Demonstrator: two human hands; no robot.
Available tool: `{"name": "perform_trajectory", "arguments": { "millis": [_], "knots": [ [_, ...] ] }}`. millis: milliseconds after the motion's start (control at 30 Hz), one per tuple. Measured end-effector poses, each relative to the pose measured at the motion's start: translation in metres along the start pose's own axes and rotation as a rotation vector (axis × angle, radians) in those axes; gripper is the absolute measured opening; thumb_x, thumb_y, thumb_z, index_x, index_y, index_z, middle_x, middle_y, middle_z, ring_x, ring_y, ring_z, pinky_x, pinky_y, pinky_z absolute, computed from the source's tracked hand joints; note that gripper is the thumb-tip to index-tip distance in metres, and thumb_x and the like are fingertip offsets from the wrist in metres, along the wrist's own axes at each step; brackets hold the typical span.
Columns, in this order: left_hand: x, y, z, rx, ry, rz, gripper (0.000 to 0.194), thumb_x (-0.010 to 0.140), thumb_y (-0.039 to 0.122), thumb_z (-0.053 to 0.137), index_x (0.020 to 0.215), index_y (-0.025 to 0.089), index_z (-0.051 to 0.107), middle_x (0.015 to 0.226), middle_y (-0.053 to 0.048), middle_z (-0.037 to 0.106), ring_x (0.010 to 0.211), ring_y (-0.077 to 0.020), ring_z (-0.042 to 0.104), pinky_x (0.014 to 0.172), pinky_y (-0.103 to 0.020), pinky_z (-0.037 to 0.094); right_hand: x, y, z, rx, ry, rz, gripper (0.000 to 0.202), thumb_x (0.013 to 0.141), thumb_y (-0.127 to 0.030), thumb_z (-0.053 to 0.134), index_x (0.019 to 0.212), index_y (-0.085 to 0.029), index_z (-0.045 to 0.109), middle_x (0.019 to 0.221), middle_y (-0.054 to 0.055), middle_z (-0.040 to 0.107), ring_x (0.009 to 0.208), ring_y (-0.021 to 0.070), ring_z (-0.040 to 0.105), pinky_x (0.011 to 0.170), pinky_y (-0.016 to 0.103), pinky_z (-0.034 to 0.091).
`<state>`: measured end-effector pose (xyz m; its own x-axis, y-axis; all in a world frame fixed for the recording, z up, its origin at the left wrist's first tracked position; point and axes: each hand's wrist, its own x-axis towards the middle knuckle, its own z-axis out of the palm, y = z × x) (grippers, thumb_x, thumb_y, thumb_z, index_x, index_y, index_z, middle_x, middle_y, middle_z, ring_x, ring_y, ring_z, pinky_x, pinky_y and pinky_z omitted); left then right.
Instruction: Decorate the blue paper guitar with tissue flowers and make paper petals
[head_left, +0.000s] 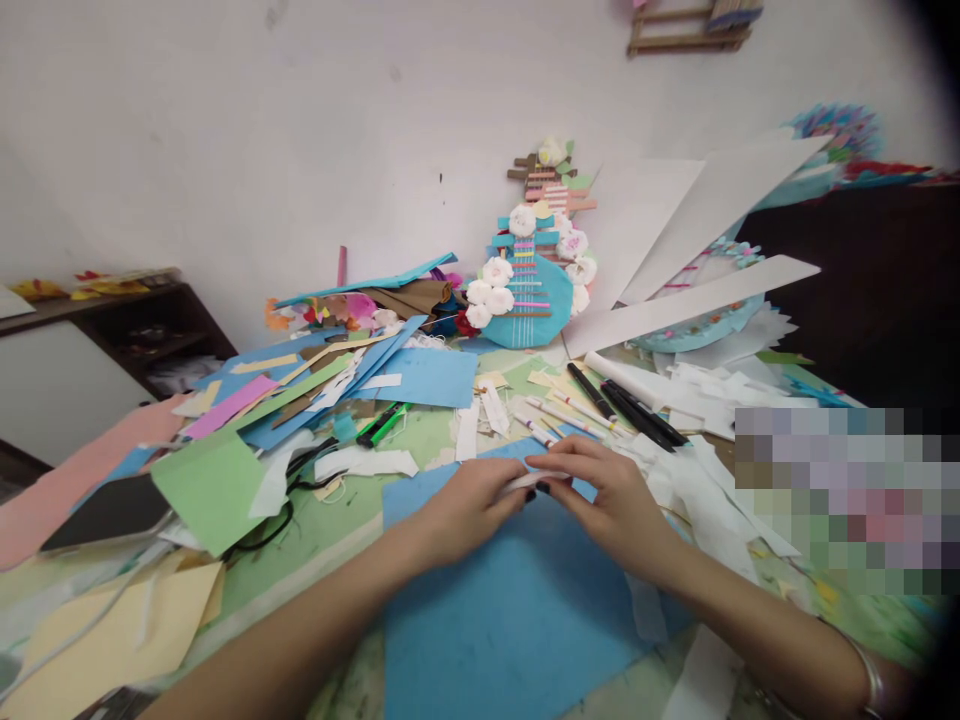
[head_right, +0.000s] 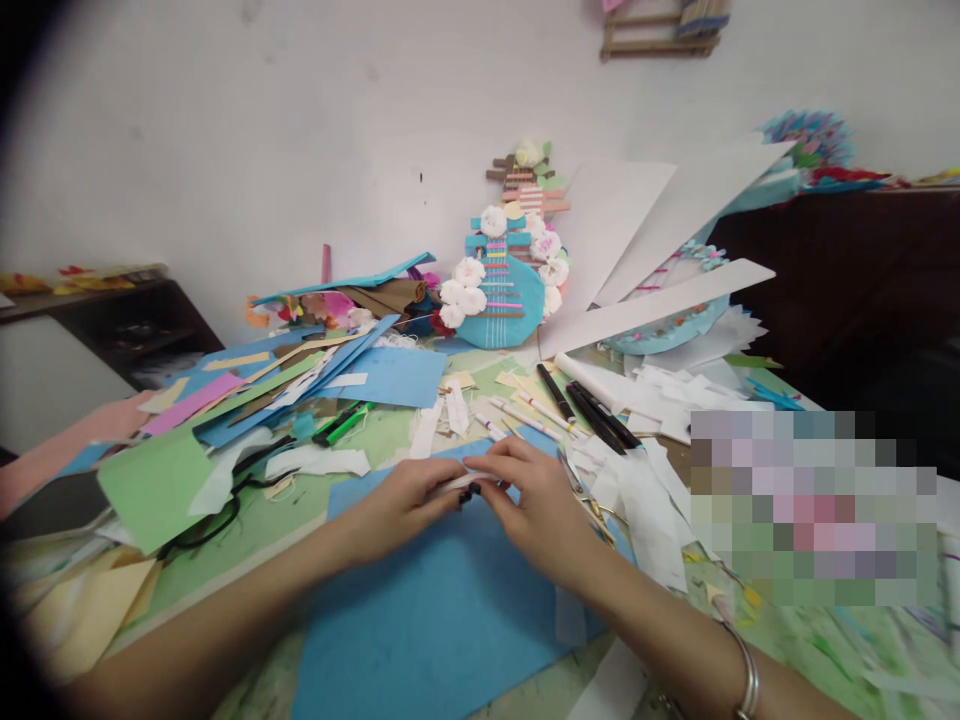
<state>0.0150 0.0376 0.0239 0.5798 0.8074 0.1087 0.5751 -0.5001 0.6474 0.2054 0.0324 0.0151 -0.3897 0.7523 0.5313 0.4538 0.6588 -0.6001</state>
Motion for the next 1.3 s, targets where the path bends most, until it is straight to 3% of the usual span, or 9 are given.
{"name": "perform_trajectory", "arguments": {
  "millis": [200,333,767,1100,1300],
  "knots": [
    [0.004,-0.022,-0.006,0.234,0.033,-0.054,0.013,0.078,0.026,0.060,0.080,0.020,0.072,0.079,-0.004,0.064,0.082,-0.0180,0.055,0.074,-0.028,0.038,-0.001,0.014,0.008,-0.200,-0.208,0.153,0.020,0.082,-0.010,0.057,0.093,-0.018,0.072,0.089,0.007,0.066,0.091,0.0212,0.057,0.083,0.038,0.044],
    [0.003,-0.025,-0.011,0.261,0.044,-0.092,0.010,0.073,0.027,0.065,0.075,0.019,0.071,0.079,-0.004,0.058,0.074,-0.0150,0.054,0.067,-0.025,0.037,0.000,0.015,0.007,-0.211,-0.293,0.203,0.021,0.084,-0.011,0.055,0.094,-0.018,0.071,0.091,0.007,0.066,0.090,0.0199,0.059,0.083,0.035,0.045],
    [-0.001,-0.020,-0.022,0.367,-0.097,-0.116,0.017,0.069,0.030,0.066,0.077,0.015,0.063,0.077,-0.003,0.061,0.072,-0.0164,0.053,0.064,-0.026,0.034,-0.002,0.022,0.007,-0.175,-0.284,0.119,0.022,0.080,-0.008,0.055,0.093,-0.018,0.070,0.088,0.006,0.065,0.081,0.0166,0.058,0.077,0.032,0.044],
    [-0.004,-0.017,-0.023,0.370,-0.105,-0.103,0.011,0.073,0.026,0.062,0.076,0.016,0.065,0.076,-0.003,0.062,0.072,-0.0157,0.054,0.064,-0.026,0.035,0.000,0.018,0.006,-0.187,-0.301,0.128,0.019,0.081,-0.009,0.055,0.092,-0.018,0.069,0.085,0.005,0.064,0.075,0.0154,0.057,0.070,0.029,0.043],
    [-0.005,-0.014,-0.028,0.413,-0.110,-0.162,0.010,0.074,0.025,0.061,0.074,0.016,0.065,0.074,-0.003,0.062,0.071,-0.0160,0.054,0.064,-0.026,0.035,0.000,0.017,0.005,-0.197,-0.312,0.131,0.017,0.081,-0.012,0.057,0.090,-0.018,0.069,0.082,0.005,0.063,0.075,0.0157,0.056,0.067,0.028,0.042]
  ]
}}
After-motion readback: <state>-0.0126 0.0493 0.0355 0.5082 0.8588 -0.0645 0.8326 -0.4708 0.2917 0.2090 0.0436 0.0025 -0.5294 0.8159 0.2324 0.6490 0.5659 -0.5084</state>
